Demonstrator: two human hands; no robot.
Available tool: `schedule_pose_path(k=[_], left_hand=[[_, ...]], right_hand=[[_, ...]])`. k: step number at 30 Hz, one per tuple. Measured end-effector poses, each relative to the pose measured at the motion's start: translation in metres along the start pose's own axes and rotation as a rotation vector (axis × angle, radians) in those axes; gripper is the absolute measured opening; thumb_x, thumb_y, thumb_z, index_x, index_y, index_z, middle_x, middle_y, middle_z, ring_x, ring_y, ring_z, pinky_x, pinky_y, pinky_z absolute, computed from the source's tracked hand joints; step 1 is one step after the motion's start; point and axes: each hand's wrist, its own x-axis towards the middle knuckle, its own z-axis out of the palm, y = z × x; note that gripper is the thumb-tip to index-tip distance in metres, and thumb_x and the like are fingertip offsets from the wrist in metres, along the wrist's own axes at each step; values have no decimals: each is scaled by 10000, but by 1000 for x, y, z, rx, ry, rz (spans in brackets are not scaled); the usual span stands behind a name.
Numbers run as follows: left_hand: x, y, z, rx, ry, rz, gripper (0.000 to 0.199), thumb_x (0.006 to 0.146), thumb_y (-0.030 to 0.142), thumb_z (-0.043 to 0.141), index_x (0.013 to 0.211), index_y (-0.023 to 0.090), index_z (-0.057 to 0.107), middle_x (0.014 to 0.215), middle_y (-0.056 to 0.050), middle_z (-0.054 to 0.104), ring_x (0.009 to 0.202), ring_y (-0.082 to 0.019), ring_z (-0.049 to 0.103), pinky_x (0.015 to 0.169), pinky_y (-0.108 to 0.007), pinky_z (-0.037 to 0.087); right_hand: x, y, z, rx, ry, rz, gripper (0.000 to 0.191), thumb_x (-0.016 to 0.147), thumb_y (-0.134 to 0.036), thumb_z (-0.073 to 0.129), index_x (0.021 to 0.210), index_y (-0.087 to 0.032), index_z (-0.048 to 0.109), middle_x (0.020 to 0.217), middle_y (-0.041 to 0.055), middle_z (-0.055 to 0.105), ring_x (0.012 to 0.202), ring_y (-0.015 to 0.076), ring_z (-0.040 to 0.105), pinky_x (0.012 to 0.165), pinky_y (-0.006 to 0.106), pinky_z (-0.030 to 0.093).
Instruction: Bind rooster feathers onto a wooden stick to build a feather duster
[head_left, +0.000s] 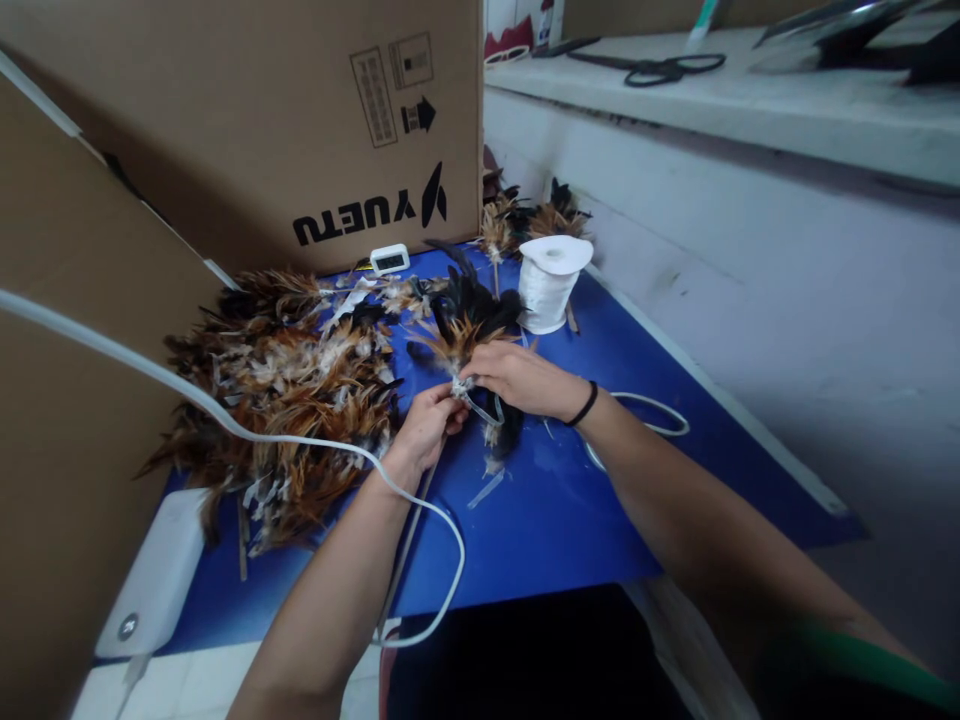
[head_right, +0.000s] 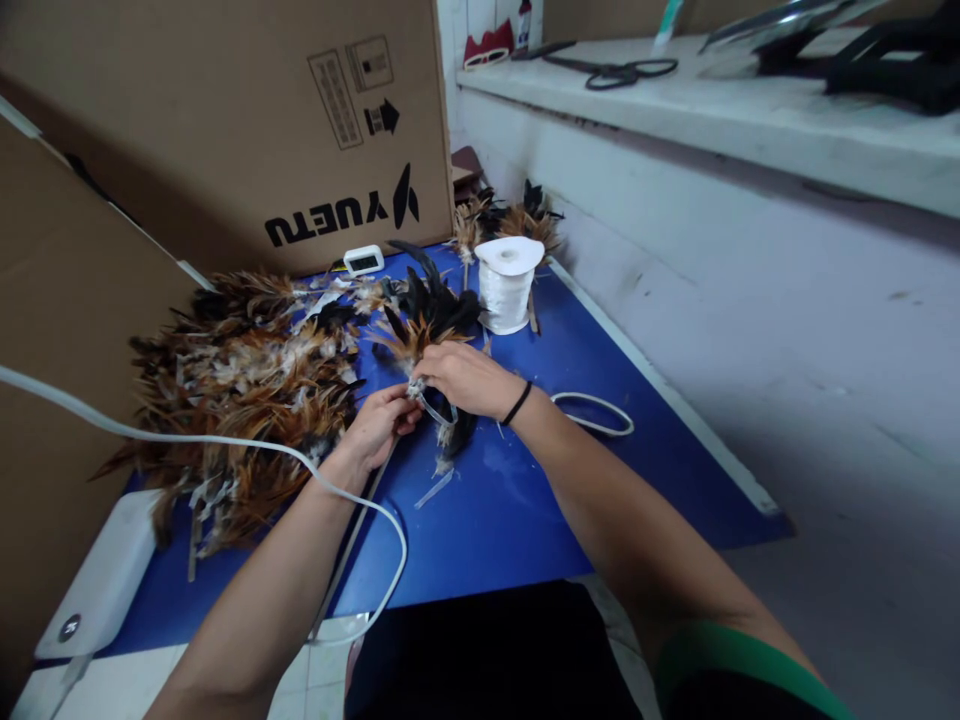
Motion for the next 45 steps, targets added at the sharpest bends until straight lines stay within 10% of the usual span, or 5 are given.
schedule_pose_path(k=[20,38,45], left_hand=[[0,-5,0,106,-7,38,373,652,448,694,650,125,507,493,50,396,415,-22,313,386,-157,169],[2,-7,-3,111,11,35,328,699,403,646,637,122,490,502,38,412,425,-32,327,390,-164,172],[0,-11,0,169,12,80,354,707,448,628,670,121,497,489,48,397,418,-31,308,397,-171,171]], right_hand=[[2,-12,10,102,67,125,200,852,-162,481,945,-152,658,913,62,617,870,136,566,802,264,407],[-5,7,-37,792,965,429,172,774,-362,607,832,-202,634,730,5,647,673,117,607,614,255,504],[-4,-18,-54,706,465,352,207,810,-269,552,963,-166,646,688,-13,603,496,60,480,451,191,373]])
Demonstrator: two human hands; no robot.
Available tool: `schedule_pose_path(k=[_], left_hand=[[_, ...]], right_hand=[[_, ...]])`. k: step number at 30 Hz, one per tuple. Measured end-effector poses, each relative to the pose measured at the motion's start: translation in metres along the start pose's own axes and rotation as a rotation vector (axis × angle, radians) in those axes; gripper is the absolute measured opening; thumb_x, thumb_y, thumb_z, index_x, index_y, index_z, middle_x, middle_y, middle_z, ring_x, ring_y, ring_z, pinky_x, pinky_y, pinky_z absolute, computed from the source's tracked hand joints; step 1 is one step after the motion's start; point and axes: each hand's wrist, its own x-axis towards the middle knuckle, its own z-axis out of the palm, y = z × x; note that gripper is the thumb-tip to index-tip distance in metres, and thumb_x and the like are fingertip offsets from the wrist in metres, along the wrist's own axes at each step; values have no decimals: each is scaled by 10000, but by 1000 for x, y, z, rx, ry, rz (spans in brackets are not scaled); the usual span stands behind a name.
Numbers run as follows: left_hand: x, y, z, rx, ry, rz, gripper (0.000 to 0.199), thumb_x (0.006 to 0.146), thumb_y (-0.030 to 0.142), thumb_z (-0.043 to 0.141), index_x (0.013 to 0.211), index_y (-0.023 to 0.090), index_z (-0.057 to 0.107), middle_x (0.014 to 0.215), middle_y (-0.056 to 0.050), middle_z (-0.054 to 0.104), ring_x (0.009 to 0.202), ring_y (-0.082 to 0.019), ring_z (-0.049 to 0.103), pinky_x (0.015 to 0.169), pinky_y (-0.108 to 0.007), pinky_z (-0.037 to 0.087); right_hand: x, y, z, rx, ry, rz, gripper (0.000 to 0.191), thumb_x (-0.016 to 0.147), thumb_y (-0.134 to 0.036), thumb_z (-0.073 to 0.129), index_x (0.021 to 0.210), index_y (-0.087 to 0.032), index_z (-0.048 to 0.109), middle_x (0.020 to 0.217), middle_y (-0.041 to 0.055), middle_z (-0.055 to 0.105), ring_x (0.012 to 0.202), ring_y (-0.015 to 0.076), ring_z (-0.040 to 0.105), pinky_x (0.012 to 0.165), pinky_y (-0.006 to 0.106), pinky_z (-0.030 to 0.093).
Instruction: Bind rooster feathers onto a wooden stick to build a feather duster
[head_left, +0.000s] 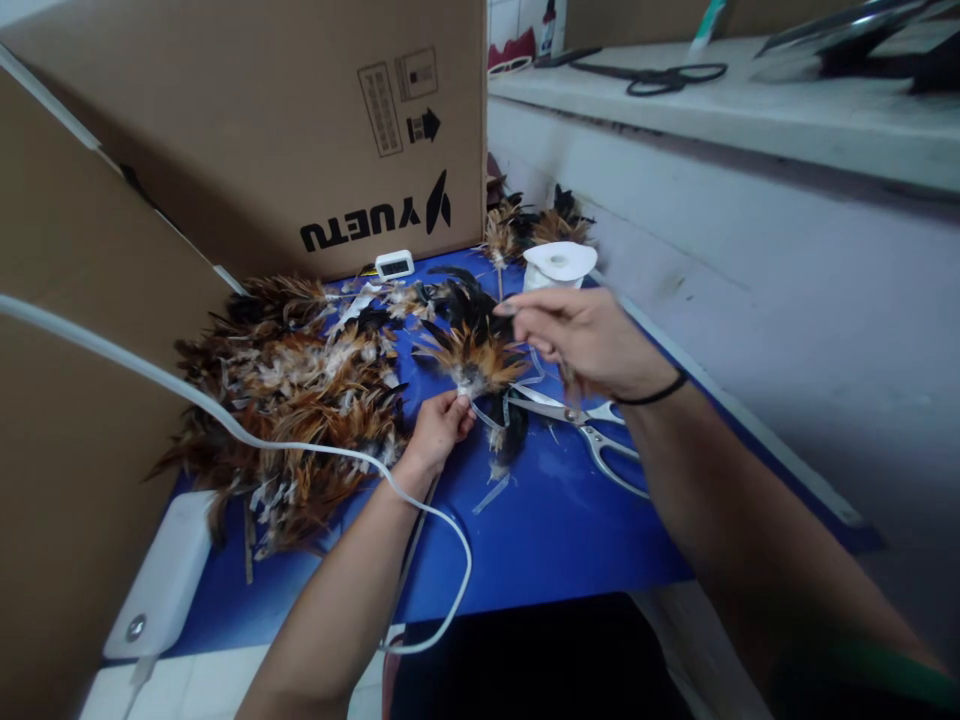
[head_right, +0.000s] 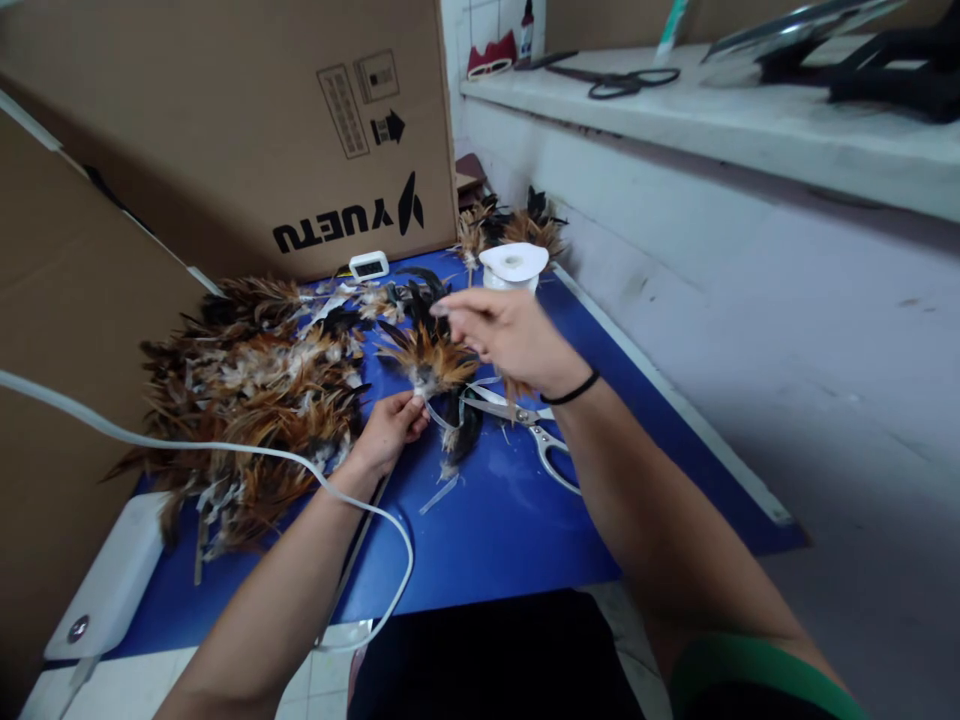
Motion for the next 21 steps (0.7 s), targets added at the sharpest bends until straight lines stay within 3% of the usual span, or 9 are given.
schedule_pose_path(k=[3,7,14,21], left_hand=[[-1,1,1,27,-2,21,363,710,461,622,674,122,498,492,46,405,421,-31,308,404,-173,179],[-1,2,1,42,11,15,363,717,465,616,672,122,502,482,49,395,419,-31,304,411,-176,183],[-1,3,4,10,17,26,350,709,445,634,675,120,507,485,47,401,421,-32,303,410,-181,180],[-2,4,4,-16,18,18,332,692,415,661,687,119,510,530,40,430,431,-31,309,412,-179,192]], right_hand=[[4,-5,16,-398,-343,-99,216,808,-161,517,971,-152,659,810,25,660,719,105,584,674,219,426],[13,0,36,-789,-618,-152,200,833,-123,468,891,-143,658,832,57,660,771,131,589,682,225,378],[19,3,48,-1187,-733,-212,211,870,-153,436,896,-168,645,980,86,615,813,161,594,585,232,312],[24,-2,51,-1183,-791,-192,201,861,-169,448,875,-169,649,995,74,621,855,161,589,565,242,288]])
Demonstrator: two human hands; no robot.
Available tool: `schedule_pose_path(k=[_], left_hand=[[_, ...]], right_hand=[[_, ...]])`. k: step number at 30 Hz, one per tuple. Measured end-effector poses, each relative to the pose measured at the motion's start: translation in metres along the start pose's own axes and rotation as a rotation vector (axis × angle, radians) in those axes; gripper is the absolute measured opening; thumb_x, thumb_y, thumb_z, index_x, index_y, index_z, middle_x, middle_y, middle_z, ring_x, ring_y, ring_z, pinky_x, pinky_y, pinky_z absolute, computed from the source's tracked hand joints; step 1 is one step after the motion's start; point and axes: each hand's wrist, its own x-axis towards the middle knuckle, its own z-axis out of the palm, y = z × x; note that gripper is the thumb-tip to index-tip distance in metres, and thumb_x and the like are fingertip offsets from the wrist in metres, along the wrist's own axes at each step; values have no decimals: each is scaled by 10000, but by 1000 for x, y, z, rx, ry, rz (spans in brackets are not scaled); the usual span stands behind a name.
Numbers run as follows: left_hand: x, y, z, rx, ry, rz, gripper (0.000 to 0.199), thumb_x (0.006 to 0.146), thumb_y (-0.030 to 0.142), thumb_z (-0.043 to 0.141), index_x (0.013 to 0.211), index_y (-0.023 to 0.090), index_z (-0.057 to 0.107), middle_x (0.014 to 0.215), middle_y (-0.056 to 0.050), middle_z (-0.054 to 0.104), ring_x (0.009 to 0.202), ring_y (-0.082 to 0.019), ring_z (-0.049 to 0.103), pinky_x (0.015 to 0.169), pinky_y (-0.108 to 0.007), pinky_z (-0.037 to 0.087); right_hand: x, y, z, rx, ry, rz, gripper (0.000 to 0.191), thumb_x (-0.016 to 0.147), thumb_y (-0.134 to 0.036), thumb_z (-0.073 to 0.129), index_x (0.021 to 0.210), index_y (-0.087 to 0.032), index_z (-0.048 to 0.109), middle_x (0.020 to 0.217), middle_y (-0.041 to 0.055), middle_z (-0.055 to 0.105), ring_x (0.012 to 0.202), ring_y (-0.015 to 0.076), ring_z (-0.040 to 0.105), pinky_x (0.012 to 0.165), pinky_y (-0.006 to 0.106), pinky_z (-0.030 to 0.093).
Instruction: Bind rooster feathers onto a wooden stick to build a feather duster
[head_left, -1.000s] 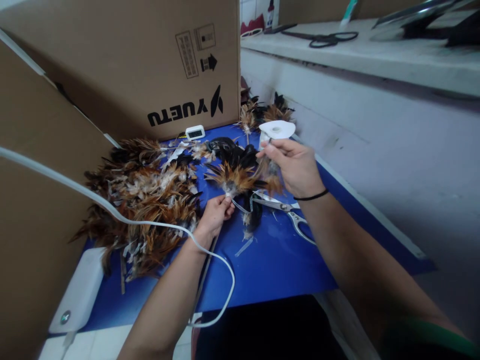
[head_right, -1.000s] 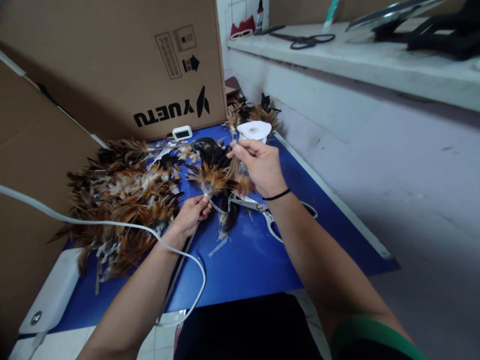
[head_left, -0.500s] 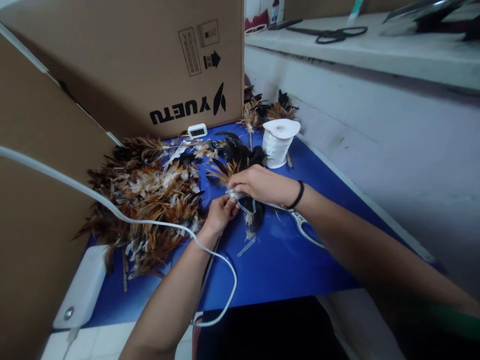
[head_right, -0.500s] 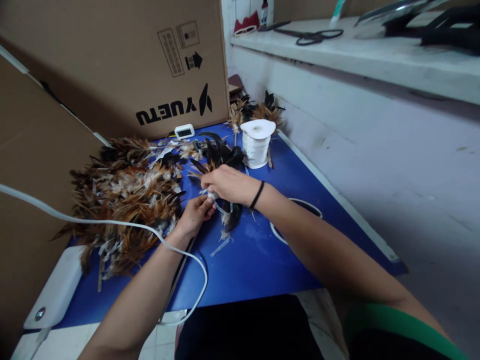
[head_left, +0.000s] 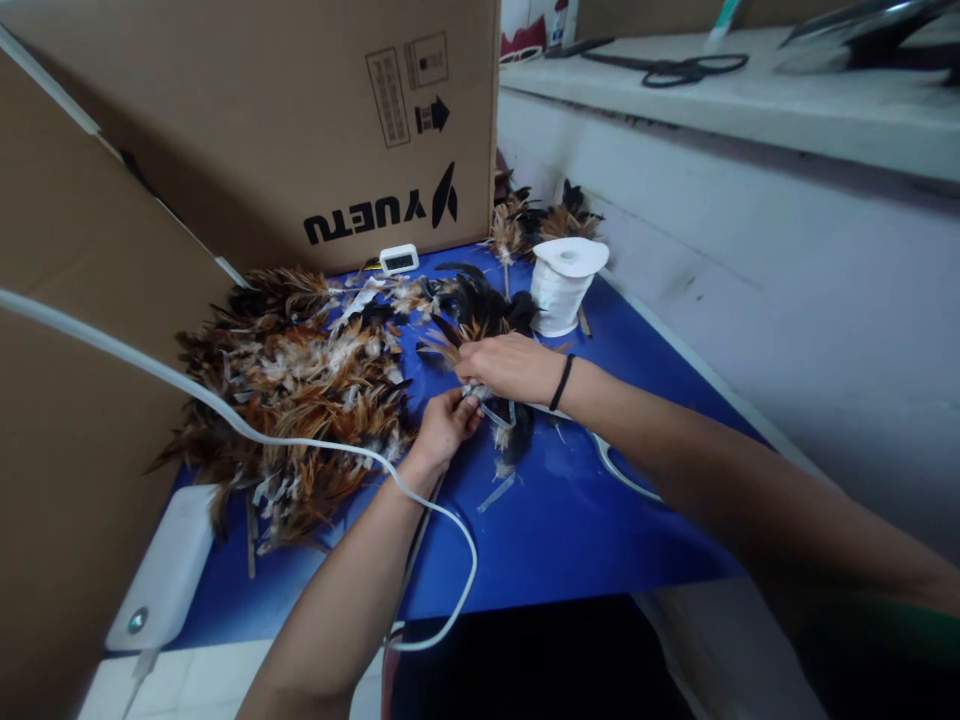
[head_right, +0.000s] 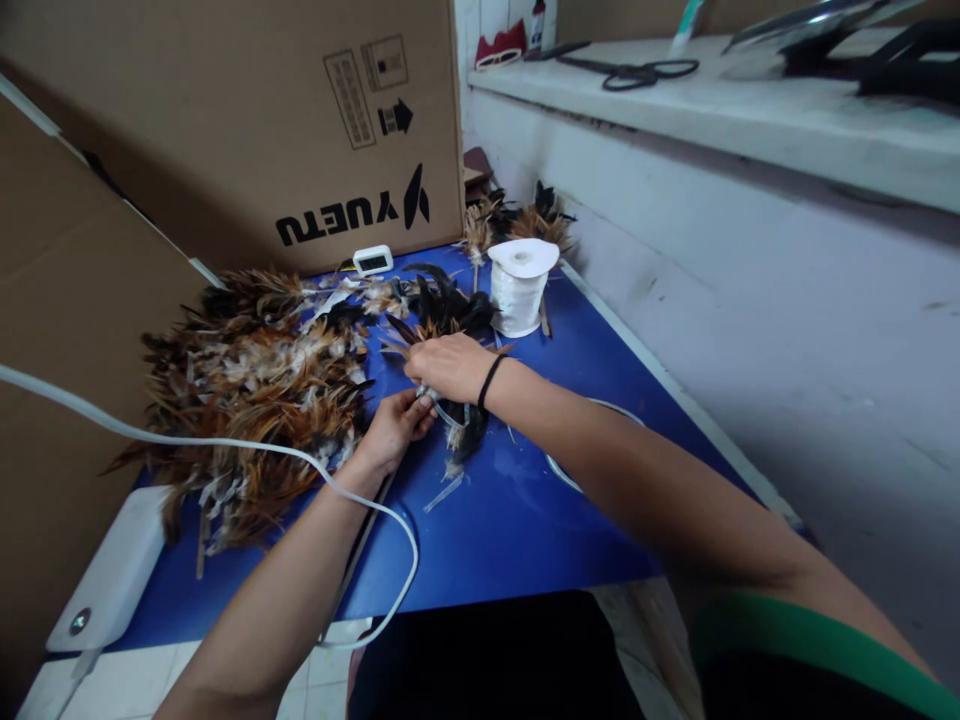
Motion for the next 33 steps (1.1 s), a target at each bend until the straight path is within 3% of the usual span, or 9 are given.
schedule_pose_path(k=[10,19,24,30,33], left_hand=[[2,-4,-4,29,-12,-4,264,700,343,659,682,122,516,538,34,439,444,-35,338,421,-173,211],[1,0,-4,-82,6,-43,290,657,338,701,677,118,514,549,24,463,443,-37,365,417,-174,212],[2,1,-7,-78,-38,-49,297,686,362,667,643,113,510,479,46,395,419,-31,310,410,-183,177],[2,0,-7,-48,-11,-63,291,683,365,652,644,112,514,502,34,433,436,-34,344,421,-177,202],[3,-1,-8,-51,-21,-66,304,675,381,658,639,114,516,491,36,431,428,-32,338,418,-178,195]], right_hand=[[7,-6,-8,12,-74,55,211,825,-167,476,888,-180,677,1052,69,623,851,164,591,563,247,294],[12,-7,-1,-1,-64,-52,209,808,-130,483,872,-160,679,1011,88,624,883,182,579,634,250,379],[10,6,4,210,81,-92,385,739,-33,471,1088,-137,597,1050,101,600,944,174,548,782,256,406],[-7,23,-14,363,254,-5,473,678,66,376,1069,-90,591,980,88,642,869,145,565,790,244,418],[-21,25,-27,371,426,43,485,696,65,363,1088,-105,592,1002,81,651,921,160,582,836,271,431]])
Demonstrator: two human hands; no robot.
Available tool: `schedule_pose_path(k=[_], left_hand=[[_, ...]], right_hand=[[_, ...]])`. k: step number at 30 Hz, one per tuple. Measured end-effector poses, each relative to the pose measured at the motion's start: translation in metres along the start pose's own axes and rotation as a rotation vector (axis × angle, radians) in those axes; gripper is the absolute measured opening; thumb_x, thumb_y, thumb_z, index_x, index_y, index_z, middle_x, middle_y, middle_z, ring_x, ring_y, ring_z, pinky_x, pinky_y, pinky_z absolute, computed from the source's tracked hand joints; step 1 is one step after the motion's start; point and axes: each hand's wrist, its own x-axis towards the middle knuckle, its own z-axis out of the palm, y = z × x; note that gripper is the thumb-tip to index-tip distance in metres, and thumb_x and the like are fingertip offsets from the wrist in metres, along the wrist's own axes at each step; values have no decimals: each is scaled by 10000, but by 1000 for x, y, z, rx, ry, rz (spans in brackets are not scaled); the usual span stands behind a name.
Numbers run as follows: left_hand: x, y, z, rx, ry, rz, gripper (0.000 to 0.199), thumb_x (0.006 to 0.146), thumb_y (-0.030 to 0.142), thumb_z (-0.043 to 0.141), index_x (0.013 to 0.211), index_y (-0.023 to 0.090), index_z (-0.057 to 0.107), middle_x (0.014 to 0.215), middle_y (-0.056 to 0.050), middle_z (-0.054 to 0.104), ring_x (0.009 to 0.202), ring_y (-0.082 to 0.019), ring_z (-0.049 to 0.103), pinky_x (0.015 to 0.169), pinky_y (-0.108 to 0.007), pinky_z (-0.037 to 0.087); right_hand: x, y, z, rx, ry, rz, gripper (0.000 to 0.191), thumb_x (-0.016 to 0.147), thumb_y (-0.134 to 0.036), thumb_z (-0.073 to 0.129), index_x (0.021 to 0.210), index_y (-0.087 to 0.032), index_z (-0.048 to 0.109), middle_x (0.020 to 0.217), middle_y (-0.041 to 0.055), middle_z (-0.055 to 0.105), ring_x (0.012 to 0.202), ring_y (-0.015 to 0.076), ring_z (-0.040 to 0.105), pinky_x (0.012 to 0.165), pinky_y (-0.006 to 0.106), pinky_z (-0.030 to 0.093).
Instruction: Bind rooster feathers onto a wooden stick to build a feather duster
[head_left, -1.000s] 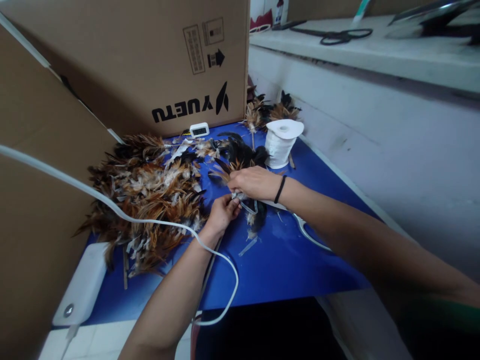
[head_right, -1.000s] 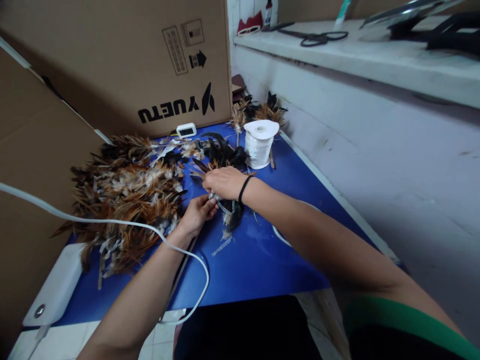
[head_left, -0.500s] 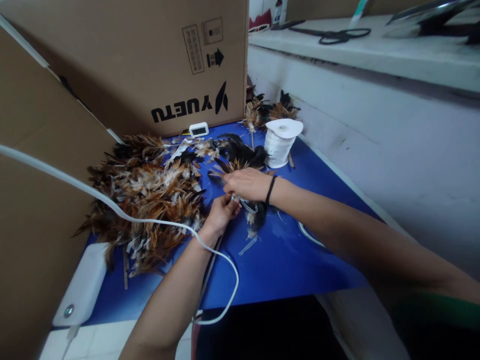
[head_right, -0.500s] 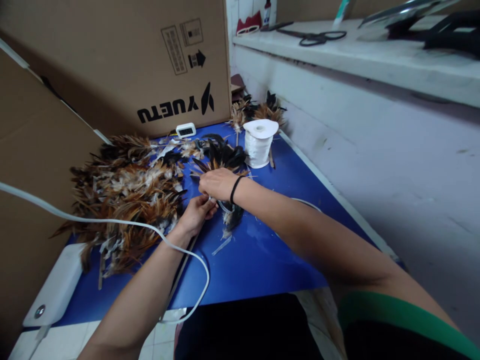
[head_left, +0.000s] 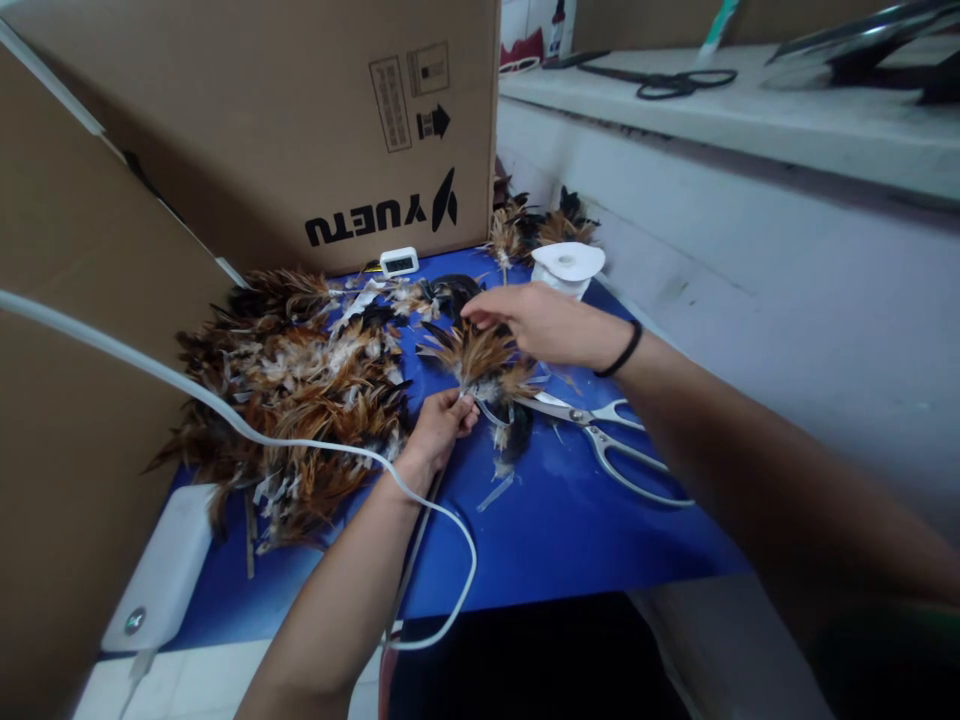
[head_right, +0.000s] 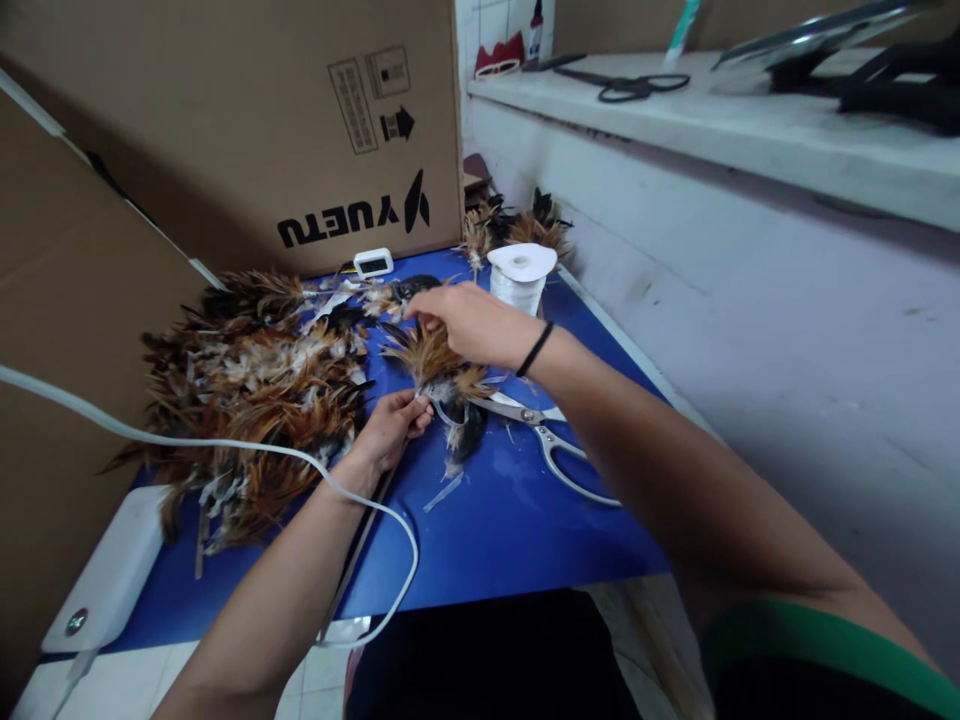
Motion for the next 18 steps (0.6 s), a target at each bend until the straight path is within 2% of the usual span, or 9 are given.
schedule_pose_path(k=[2,4,7,9,11,14,16,18], left_hand=[[1,0,-1,-9,-15,3,314,670,390,664,636,114,518,483,36,429,424,-32,333,416,-180,187],[1,-1,-2,-17,-23,12,317,670,390,664,626,113,515,480,34,429,423,-32,333,415,-181,183],[1,0,-2,-16,-27,14,312,673,381,661,612,115,509,481,31,431,424,-32,331,414,-181,183],[0,1,-2,-9,-24,5,311,671,378,664,607,116,509,484,32,430,425,-30,323,414,-180,185],[0,2,-2,-11,-23,-3,314,667,379,670,603,116,509,488,32,431,429,-30,323,417,-178,192],[0,2,-2,-27,-26,-4,321,654,383,684,609,115,515,490,31,430,434,-31,327,418,-176,192],[0,2,-2,-37,-26,-5,329,646,391,691,617,111,521,492,30,432,432,-29,321,413,-175,180],[0,3,-2,-45,-31,-4,333,646,392,692,616,107,522,493,31,429,428,-25,311,410,-174,170]], right_hand=[[-8,-6,-11,39,151,23,451,748,26,377,1117,-141,577,1074,78,627,978,175,584,869,304,445],[-17,-13,-20,179,281,75,381,803,-51,418,1130,-188,559,1131,69,595,978,179,603,824,312,493],[-33,-24,-24,468,394,197,254,820,-152,502,1053,-222,575,1012,57,641,857,175,652,722,313,545],[-45,-27,-19,603,371,278,207,809,-192,546,1011,-215,588,874,46,682,781,173,664,711,328,550],[-57,-26,-8,646,270,311,222,813,-237,557,1029,-198,593,834,42,701,761,167,664,728,330,544],[-76,-20,7,522,154,263,228,821,-302,552,1008,-199,632,901,40,705,819,159,654,779,313,520],[-87,-17,12,391,167,237,198,827,-307,544,951,-215,668,941,32,698,869,160,643,815,307,503],[-92,-18,12,297,245,246,185,830,-293,543,928,-224,684,957,26,695,887,165,637,843,318,493]])
